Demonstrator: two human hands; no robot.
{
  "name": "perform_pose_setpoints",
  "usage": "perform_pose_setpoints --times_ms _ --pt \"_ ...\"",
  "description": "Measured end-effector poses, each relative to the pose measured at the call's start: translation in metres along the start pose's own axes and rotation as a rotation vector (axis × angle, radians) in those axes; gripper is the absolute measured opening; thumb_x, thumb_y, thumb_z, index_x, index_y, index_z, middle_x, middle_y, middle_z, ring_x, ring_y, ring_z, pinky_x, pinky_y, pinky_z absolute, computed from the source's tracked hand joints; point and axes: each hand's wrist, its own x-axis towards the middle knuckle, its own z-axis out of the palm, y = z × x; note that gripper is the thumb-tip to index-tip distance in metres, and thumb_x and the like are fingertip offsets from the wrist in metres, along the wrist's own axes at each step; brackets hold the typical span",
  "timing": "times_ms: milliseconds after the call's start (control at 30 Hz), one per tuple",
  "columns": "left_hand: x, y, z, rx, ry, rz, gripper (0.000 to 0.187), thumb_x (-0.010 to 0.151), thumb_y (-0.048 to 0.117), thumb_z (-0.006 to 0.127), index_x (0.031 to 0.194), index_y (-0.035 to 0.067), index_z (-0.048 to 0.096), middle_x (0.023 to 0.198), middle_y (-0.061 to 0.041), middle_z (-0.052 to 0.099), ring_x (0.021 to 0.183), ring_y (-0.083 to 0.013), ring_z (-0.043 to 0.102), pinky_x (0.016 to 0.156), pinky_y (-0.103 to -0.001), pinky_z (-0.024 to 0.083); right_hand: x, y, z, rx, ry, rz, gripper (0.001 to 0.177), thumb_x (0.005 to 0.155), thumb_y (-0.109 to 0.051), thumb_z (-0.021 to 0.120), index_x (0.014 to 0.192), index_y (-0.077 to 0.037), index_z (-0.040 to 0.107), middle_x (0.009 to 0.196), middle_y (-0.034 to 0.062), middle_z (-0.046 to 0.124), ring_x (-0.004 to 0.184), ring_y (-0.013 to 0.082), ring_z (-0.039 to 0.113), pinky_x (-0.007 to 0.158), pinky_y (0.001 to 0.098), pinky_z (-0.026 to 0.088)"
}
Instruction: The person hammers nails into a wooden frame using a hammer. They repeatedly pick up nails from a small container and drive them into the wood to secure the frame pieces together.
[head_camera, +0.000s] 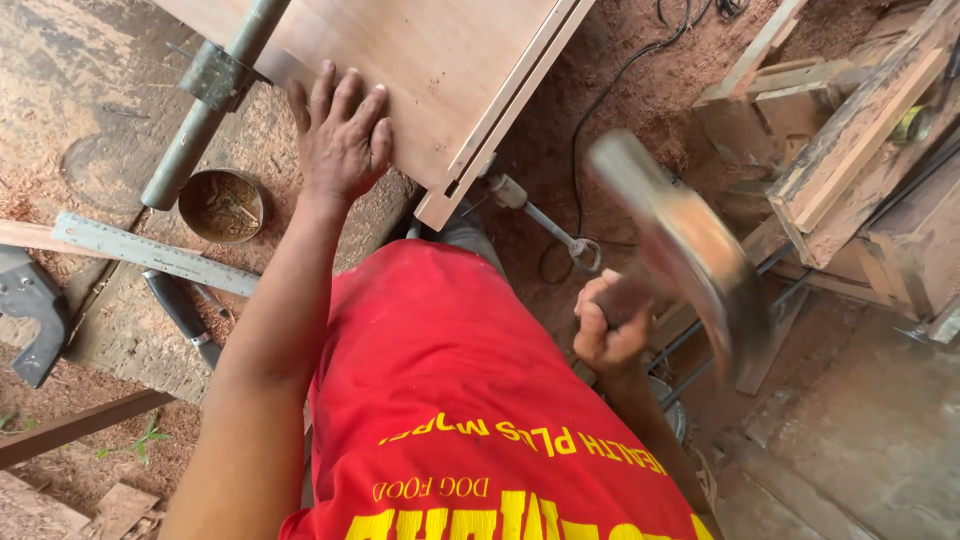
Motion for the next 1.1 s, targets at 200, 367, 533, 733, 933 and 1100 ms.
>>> perform_pose_setpoints --times_ms 200,367,533,733,933,1100 --pt "0.001 0.002 -0.004 -0.070 -0.040 -0.030 0.044 0.116 0.043 0.042 0.142 0.021 0.069 0.159 -0.014 0.055 0.160 -0.0336 0.028 0.129 -0.053 -0.010 -0.011 0.071 0.034 -0.628 -0.256 0.068 0.040 0.101 -0.028 0.071 0.129 -0.003 0.058 0.089 0.0187 0.071 0.081 0.0334 0.071 0.065 0.0404 0.056" --pt "-0.002 0.000 0.001 0.013 -0.015 -0.014 0.043 0.115 0.045 0.043 0.141 0.022 0.069 0.158 -0.013 0.055 0.160 -0.0325 0.028 0.129 -0.052 -0.010 0.000 0.050 0.035 -0.375 -0.230 0.346 0.039 0.100 -0.028 0.066 0.129 -0.002 0.060 0.088 0.0154 0.073 0.075 0.0273 0.074 0.063 0.0373 0.057" --pt "0.000 0.008 -0.015 -0.056 -0.008 -0.024 0.043 0.113 0.045 0.045 0.138 0.021 0.071 0.156 -0.013 0.056 0.157 -0.0335 0.030 0.130 -0.052 -0.009 -0.030 0.069 0.025 -0.140 0.025 0.208 0.038 0.102 -0.031 0.064 0.124 -0.002 0.055 0.084 0.0141 0.070 0.069 0.0281 0.068 0.065 0.0373 0.057" --pt "0.003 -0.003 0.002 0.040 0.003 -0.028 0.041 0.115 0.044 0.045 0.137 0.022 0.071 0.151 -0.012 0.057 0.159 -0.0316 0.031 0.130 -0.051 -0.009 0.006 0.068 0.044 -0.521 -0.476 0.504 0.043 0.100 -0.033 0.065 0.128 0.000 0.059 0.083 0.0182 0.074 0.075 0.0332 0.075 0.062 0.0439 0.056" --pt "-0.002 0.003 -0.005 0.027 -0.001 -0.017 0.041 0.115 0.043 0.043 0.136 0.023 0.072 0.155 -0.012 0.057 0.158 -0.0312 0.031 0.130 -0.051 -0.008 -0.021 0.077 0.036 -0.352 -0.079 0.251 0.047 0.097 -0.033 0.066 0.126 0.002 0.054 0.086 0.0208 0.073 0.077 0.0350 0.076 0.064 0.0445 0.059" --pt "0.001 0.004 -0.006 0.003 -0.005 -0.044 0.041 0.115 0.042 0.043 0.136 0.021 0.072 0.153 -0.012 0.058 0.157 -0.0323 0.032 0.130 -0.050 -0.006 0.010 0.059 0.040 -0.458 -0.435 0.400 0.045 0.098 -0.032 0.068 0.127 0.001 0.059 0.092 0.0242 0.074 0.083 0.0395 0.074 0.065 0.0474 0.058"
